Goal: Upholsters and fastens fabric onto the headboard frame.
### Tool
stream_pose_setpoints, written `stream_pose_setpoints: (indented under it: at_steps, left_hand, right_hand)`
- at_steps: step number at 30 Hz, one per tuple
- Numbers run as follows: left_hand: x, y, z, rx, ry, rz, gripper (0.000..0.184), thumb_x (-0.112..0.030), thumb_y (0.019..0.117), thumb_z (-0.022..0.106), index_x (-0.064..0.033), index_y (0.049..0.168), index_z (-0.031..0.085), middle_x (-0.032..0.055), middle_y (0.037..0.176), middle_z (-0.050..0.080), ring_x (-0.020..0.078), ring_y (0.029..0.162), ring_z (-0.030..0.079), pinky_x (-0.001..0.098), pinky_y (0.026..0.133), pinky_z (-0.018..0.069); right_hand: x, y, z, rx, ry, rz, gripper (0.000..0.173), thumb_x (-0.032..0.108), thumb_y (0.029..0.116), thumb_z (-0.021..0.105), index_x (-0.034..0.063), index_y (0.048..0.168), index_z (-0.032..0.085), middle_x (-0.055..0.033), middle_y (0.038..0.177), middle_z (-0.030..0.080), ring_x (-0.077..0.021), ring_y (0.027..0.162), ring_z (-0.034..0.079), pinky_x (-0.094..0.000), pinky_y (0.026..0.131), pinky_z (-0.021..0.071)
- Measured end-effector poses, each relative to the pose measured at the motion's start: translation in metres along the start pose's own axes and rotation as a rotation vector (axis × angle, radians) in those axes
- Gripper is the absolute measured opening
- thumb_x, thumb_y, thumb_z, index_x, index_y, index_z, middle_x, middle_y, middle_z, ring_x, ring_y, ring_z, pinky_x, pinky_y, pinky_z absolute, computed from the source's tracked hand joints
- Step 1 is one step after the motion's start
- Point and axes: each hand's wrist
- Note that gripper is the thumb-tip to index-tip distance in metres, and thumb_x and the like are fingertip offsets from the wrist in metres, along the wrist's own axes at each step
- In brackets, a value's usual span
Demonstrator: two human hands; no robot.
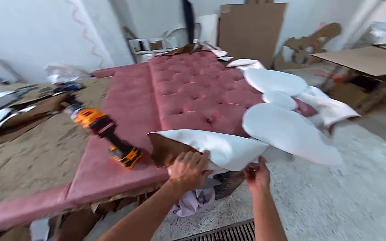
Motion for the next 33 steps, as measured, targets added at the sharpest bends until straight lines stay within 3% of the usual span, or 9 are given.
stream_pose_setpoints:
  at_steps: [3, 8, 10, 14, 17, 21, 25, 30, 33]
  left_hand:
    - [-0.009, -0.005, 0.009, -0.108, -0.015, -0.076, 0.052, -0.060, 0.0892, 0.064, -0.0210, 0.122, 0.074, 0.0025, 0.089, 0.073, 0.0214, 0.081, 0.070, 0.0413, 0.073, 0.0578]
    - [-0.002, -0.011, 0.029, -0.318, -0.066, -0.031, 0.051, -0.060, 0.0924, 0.061, -0.0193, 0.120, 0.074, 0.0006, 0.079, 0.070, 0.0189, 0.069, 0.066, 0.0370, 0.065, 0.0553]
    - [0.003, -0.008, 0.032, -0.356, -0.058, 0.002, 0.051, -0.060, 0.0933, 0.061, -0.0187, 0.120, 0.074, -0.0009, 0.078, 0.069, 0.0176, 0.067, 0.063, 0.0347, 0.063, 0.0525]
    - [0.009, 0.001, 0.038, -0.372, -0.071, 0.027, 0.051, -0.059, 0.0937, 0.060, -0.0170, 0.119, 0.075, -0.0010, 0.075, 0.067, 0.0171, 0.064, 0.061, 0.0334, 0.061, 0.0498]
    - [0.017, 0.015, 0.048, -0.331, -0.102, -0.006, 0.051, -0.060, 0.0921, 0.063, -0.0180, 0.118, 0.075, -0.0002, 0.076, 0.067, 0.0175, 0.066, 0.063, 0.0343, 0.062, 0.0523]
    - [0.026, 0.022, 0.053, -0.189, -0.178, -0.139, 0.049, -0.060, 0.0860, 0.070, -0.0220, 0.116, 0.077, -0.0004, 0.087, 0.073, 0.0175, 0.080, 0.071, 0.0389, 0.071, 0.0599]
    - [0.026, 0.031, 0.058, -0.187, -0.200, -0.145, 0.052, -0.062, 0.0864, 0.066, -0.0202, 0.116, 0.078, 0.0033, 0.088, 0.075, 0.0220, 0.080, 0.072, 0.0438, 0.070, 0.0597]
    - [0.029, 0.027, 0.060, -0.177, -0.194, -0.124, 0.060, -0.067, 0.0905, 0.056, -0.0180, 0.115, 0.079, 0.0083, 0.079, 0.071, 0.0269, 0.069, 0.068, 0.0464, 0.059, 0.0546]
    - [0.025, 0.039, 0.057, -0.181, -0.257, -0.124, 0.062, -0.064, 0.0976, 0.043, -0.0163, 0.110, 0.080, 0.0073, 0.074, 0.069, 0.0228, 0.064, 0.065, 0.0419, 0.056, 0.0508]
  right_hand:
    - [-0.012, 0.003, 0.012, 0.019, -0.194, -0.057, 0.034, 0.046, 0.1082, 0.042, 0.0177, 0.127, 0.048, 0.0000, 0.081, 0.056, -0.0108, 0.063, 0.057, -0.0321, 0.054, 0.0518]
    - [-0.025, 0.003, 0.021, -0.042, -0.271, -0.171, 0.037, 0.049, 0.1093, 0.037, 0.0162, 0.107, 0.055, 0.0010, 0.077, 0.057, -0.0107, 0.061, 0.056, -0.0311, 0.053, 0.0500]
    - [-0.025, 0.002, 0.024, -0.032, -0.258, -0.198, 0.033, 0.044, 0.1096, 0.039, 0.0152, 0.109, 0.056, 0.0004, 0.081, 0.060, -0.0108, 0.067, 0.060, -0.0324, 0.058, 0.0535]
    - [-0.029, 0.006, 0.021, -0.064, -0.255, -0.254, 0.038, 0.043, 0.1093, 0.043, 0.0094, 0.120, 0.058, -0.0041, 0.095, 0.065, -0.0145, 0.081, 0.065, -0.0377, 0.071, 0.0577]
    - [-0.027, 0.011, 0.022, -0.125, -0.295, -0.258, 0.034, 0.041, 0.1085, 0.047, 0.0094, 0.113, 0.059, -0.0028, 0.086, 0.064, -0.0115, 0.068, 0.063, -0.0296, 0.059, 0.0549]
    - [-0.019, 0.005, 0.011, -0.026, -0.351, -0.136, 0.036, 0.029, 0.1092, 0.048, 0.0037, 0.135, 0.047, -0.0108, 0.105, 0.063, -0.0173, 0.086, 0.068, -0.0339, 0.073, 0.0607]
    - [0.035, 0.020, -0.024, -0.132, -0.395, -0.257, 0.048, 0.023, 0.1073, 0.050, 0.0012, 0.149, 0.040, -0.0208, 0.136, 0.053, -0.0279, 0.109, 0.063, -0.0454, 0.087, 0.0559]
    - [0.141, 0.102, -0.036, -0.229, -0.342, -0.448, 0.044, 0.029, 0.1098, 0.041, -0.0018, 0.141, 0.047, -0.0206, 0.128, 0.057, -0.0279, 0.108, 0.061, -0.0458, 0.089, 0.0525]
    - [0.180, 0.193, -0.052, -0.025, -0.143, -0.410, 0.054, 0.047, 0.1106, 0.020, 0.0106, 0.137, 0.050, -0.0103, 0.120, 0.064, -0.0211, 0.104, 0.063, -0.0450, 0.084, 0.0552]
Point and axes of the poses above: each hand's wrist, its own y-axis towards the middle knuckle, its own z-axis out of the palm, x = y × z
